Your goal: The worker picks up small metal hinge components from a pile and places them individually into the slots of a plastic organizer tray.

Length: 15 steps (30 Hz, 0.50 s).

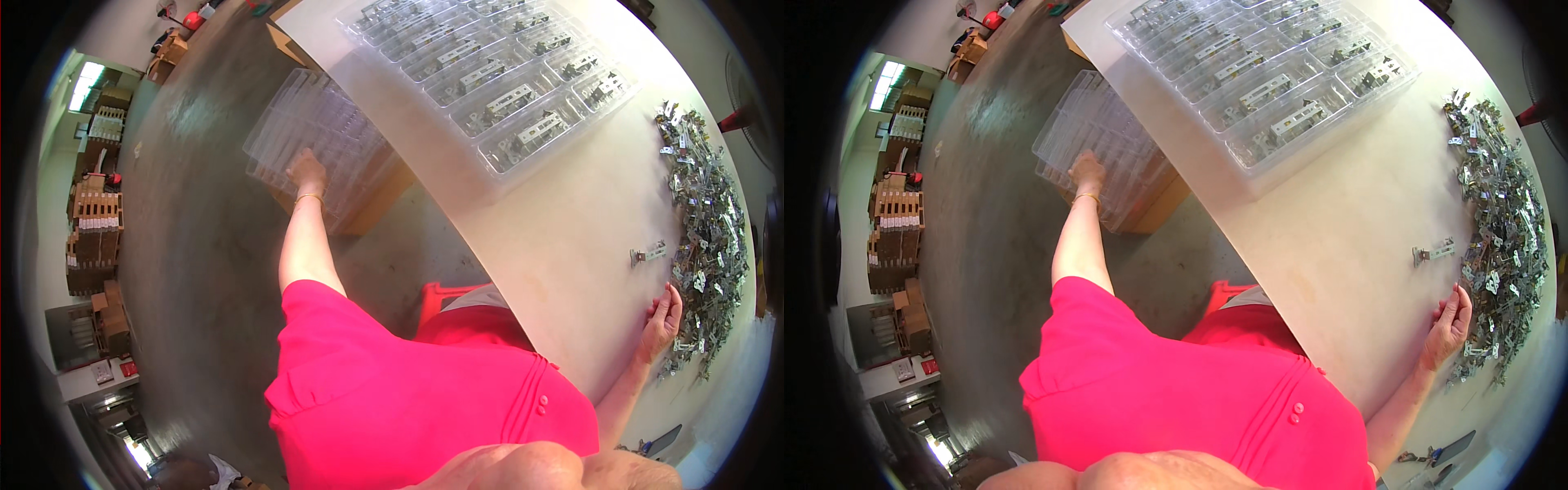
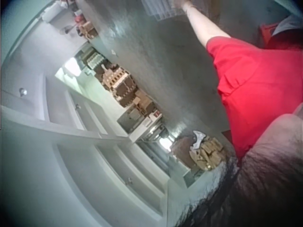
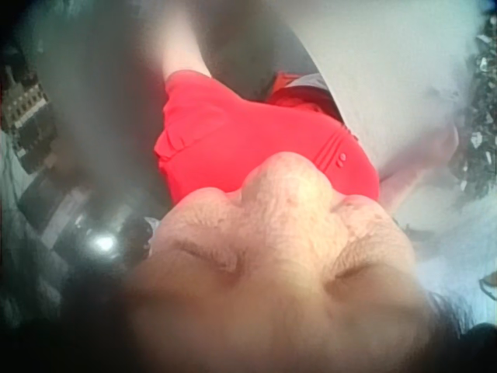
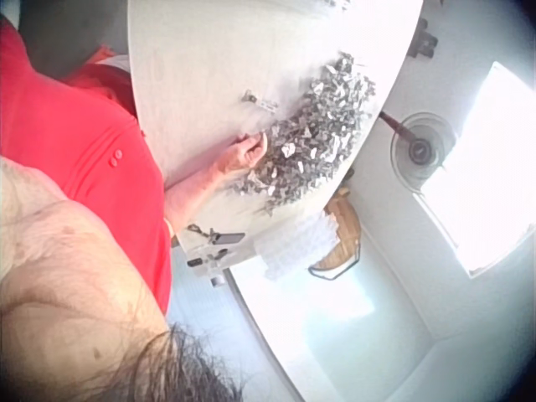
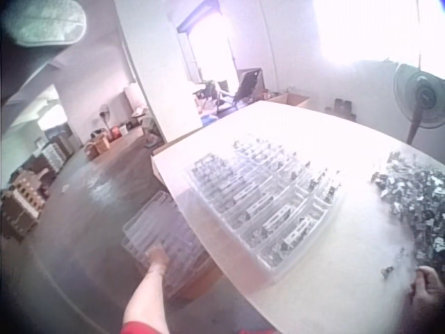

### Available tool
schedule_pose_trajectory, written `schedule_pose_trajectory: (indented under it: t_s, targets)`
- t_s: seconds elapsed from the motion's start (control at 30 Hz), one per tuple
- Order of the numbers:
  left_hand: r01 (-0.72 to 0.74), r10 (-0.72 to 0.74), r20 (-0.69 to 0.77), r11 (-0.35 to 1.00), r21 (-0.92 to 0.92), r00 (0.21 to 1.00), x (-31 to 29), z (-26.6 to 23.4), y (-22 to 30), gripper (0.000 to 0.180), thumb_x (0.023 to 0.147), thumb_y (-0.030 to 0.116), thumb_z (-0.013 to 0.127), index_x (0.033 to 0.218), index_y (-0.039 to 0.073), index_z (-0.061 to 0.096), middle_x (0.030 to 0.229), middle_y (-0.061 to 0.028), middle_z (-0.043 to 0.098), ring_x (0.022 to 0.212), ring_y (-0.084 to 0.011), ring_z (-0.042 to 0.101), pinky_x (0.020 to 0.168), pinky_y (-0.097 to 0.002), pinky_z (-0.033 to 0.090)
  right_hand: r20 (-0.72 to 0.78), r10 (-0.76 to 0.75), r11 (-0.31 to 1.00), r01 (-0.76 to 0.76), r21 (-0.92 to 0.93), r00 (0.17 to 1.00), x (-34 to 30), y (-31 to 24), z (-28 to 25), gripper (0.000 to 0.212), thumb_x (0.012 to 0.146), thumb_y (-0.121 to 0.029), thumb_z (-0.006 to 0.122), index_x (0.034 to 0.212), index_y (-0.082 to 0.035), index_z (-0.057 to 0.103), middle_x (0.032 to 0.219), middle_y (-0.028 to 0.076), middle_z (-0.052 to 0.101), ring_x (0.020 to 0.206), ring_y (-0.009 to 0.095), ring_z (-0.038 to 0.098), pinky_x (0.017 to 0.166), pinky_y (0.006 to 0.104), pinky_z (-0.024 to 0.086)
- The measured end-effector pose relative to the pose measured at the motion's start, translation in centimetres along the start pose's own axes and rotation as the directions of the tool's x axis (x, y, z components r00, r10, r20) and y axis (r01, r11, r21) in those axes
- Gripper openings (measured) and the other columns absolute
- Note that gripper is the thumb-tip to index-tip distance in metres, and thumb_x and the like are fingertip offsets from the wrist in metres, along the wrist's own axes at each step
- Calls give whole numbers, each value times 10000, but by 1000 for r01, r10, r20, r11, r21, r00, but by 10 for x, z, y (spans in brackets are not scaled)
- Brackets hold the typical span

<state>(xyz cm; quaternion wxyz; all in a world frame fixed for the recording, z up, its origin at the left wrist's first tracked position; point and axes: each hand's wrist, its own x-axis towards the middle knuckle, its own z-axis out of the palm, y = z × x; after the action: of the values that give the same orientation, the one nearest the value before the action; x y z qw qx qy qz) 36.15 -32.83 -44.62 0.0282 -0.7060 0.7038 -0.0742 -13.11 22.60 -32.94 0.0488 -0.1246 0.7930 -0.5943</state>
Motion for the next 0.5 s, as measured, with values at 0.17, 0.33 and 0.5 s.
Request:
schedule_pose_trajectory:
  t_s: [0.17,0.33,0.5]
  targets:
    - [-34,32,-85,999,-21,996,-14,-17,-32,251,882,152,552,1123,121,613,1160,-104,656,1111,-312,621,942,-512,444,18,44,999,-44,-16,999,1,4,-4,179,1023,-167,578,1168,-141,678,975,-97,637,713,-15,468,587,130,377]
    - [0,-5,-120,999,-42,993,-37,-35,-79,199,891,133,552,1078,102,614,1119,-122,662,1083,-346,620,906,-516,459,36,7,1000,-7,1,999,0,5,-4,176,1020,-178,584,1166,-145,678,1072,-106,663,732,-18,479,607,131,387]
    - [105,-124,-180,988,-110,976,-58,-71,-126,103,908,134,567,983,88,621,1052,-137,674,1017,-361,637,853,-524,473,52,9,1000,-10,29,999,-5,-2,0,173,1018,-178,587,1162,-145,678,1073,-107,663,737,-18,485,615,130,391]
